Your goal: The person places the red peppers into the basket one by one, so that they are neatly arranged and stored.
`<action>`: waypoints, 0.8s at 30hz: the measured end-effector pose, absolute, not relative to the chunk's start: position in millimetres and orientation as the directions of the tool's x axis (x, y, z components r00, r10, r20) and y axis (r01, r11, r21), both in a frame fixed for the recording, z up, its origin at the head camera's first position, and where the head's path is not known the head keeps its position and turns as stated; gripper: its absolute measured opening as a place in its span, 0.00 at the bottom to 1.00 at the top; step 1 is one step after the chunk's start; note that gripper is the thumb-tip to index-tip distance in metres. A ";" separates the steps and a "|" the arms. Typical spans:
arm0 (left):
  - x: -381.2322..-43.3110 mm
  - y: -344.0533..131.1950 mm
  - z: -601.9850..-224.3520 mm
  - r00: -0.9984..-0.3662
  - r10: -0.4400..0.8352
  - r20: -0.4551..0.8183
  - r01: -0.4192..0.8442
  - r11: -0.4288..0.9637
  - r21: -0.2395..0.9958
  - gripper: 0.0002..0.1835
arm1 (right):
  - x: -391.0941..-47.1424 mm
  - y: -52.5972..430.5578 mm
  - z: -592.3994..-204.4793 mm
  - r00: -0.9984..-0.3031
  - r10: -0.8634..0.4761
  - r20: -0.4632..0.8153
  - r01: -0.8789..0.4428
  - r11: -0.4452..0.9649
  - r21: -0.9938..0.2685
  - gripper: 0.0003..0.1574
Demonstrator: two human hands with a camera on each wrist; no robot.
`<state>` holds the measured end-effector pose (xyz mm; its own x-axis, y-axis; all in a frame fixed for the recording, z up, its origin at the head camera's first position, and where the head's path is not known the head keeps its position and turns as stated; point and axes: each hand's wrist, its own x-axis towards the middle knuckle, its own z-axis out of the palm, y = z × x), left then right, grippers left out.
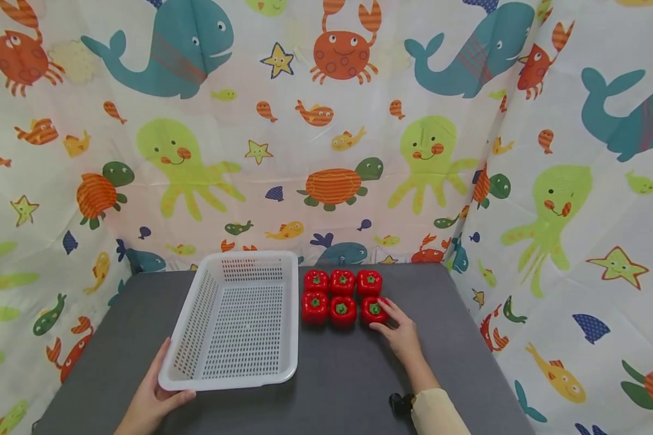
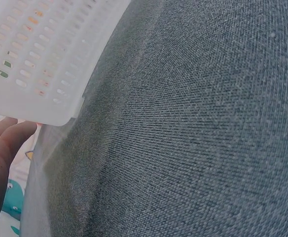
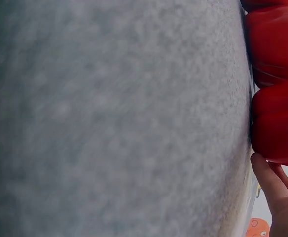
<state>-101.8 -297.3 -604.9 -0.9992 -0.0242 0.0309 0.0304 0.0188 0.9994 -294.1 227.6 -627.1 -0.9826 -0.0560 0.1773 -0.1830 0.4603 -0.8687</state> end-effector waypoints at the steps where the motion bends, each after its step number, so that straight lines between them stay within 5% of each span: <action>1: -102.1 -297.5 -604.9 -0.999 -0.021 0.036 0.035 0.022 0.999 0.65 | -293.7 228.4 -626.4 -0.985 -0.047 0.168 -0.170 0.464 -0.869 0.40; 24: -102.4 -298.9 -606.9 -0.999 -0.028 0.034 0.033 0.025 0.999 0.65 | -285.1 219.2 -568.9 -0.966 0.023 0.257 -0.227 0.399 -0.889 0.34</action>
<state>-102.4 -298.9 -606.9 -0.9990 -0.0279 0.0340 0.0333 0.0249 0.9991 -285.1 219.2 -568.9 -0.9662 0.0234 0.2569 -0.2266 0.3987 -0.8886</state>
